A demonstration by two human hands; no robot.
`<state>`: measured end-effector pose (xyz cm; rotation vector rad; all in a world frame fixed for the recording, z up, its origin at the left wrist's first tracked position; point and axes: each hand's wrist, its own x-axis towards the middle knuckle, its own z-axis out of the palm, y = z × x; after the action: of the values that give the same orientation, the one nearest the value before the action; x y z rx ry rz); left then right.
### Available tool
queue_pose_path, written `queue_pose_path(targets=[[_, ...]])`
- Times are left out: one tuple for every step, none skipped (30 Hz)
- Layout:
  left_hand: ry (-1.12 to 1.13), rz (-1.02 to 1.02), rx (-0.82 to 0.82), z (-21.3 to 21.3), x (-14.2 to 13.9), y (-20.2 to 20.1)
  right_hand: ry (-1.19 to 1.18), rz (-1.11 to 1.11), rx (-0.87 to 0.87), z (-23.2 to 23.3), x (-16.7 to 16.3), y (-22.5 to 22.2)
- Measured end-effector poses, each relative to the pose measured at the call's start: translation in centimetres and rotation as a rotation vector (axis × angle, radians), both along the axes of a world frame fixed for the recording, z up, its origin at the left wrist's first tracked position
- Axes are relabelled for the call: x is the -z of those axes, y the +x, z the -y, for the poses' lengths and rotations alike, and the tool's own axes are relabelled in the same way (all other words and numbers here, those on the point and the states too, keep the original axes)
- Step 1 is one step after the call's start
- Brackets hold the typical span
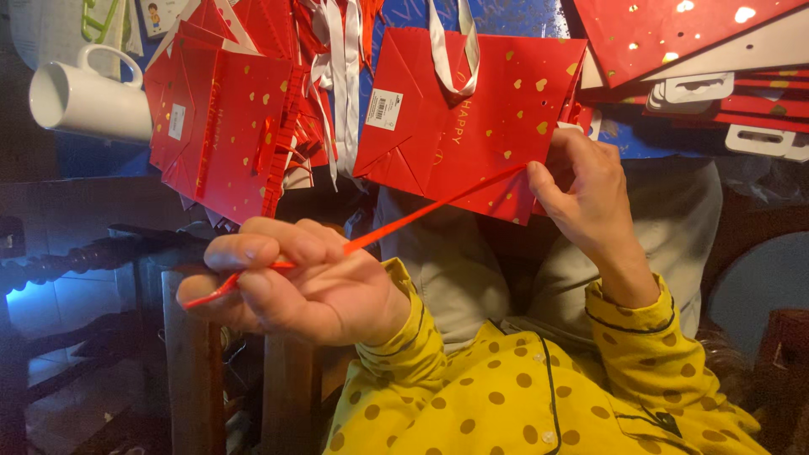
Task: The person threads red ribbons through the handles of small red gift bags and ties them into bows. They handle multiple bags one at a time, adjusting the ribbons and securing the knots.
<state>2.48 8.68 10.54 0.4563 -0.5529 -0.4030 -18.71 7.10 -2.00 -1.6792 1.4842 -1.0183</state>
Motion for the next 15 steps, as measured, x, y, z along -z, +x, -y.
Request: queue_pose_path(targets=[[0.066,-0.033,-0.005,0.0,0.0,0.4,0.078,0.077,0.007,0.1,-0.1,0.0],[0.133,-0.066,-0.011,0.0,0.1,0.5,0.158,0.154,0.015,0.1,-0.2,0.1],[0.211,0.066,0.087,0.1,0.5,0.5,0.09,0.109,0.01,0.0,-0.2,0.2],[0.288,0.199,0.185,0.5,1.2,0.0,0.022,0.065,0.004,0.0,-0.2,0.2],[0.363,0.331,0.28,1.1,2.1,-0.6,-0.048,0.021,-0.004,-0.1,-0.1,0.3],[0.436,0.463,0.374,1.7,2.9,-1.0,-0.094,-0.039,0.004,-0.1,-0.1,0.3],[0.543,0.657,0.327,2.6,3.7,-1.3,-0.142,-0.1,0.013,-0.2,0.0,0.4],[0.649,0.85,0.277,3.3,4.4,-1.6,-0.189,-0.162,0.024,-0.2,0.1,0.3],[0.656,0.92,0.272,3.6,5.0,-1.8,-0.125,-0.079,0.016,-0.2,0.2,0.3],[0.665,0.99,0.271,3.7,5.5,-2.1,-0.057,0.003,0.009,-0.1,0.3,0.2],[0.678,1.06,0.269,3.9,5.9,-2.5,0.015,0.087,-0.001,-0.1,0.4,0.1],[0.664,1.157,0.211,4.2,6.3,-2.9,-0.017,0.072,-0.005,-0.1,0.5,0.1],[0.646,1.253,0.15,4.6,6.6,-3.2,-0.051,0.057,-0.011,0.0,0.6,0.0],[0.629,1.348,0.084,4.9,7.0,-3.5,-0.085,0.043,-0.021,0.0,0.7,0.0],[0.621,1.389,0.079,5.0,7.3,-3.9,-0.067,0.031,-0.012,0.0,0.8,0.0]])
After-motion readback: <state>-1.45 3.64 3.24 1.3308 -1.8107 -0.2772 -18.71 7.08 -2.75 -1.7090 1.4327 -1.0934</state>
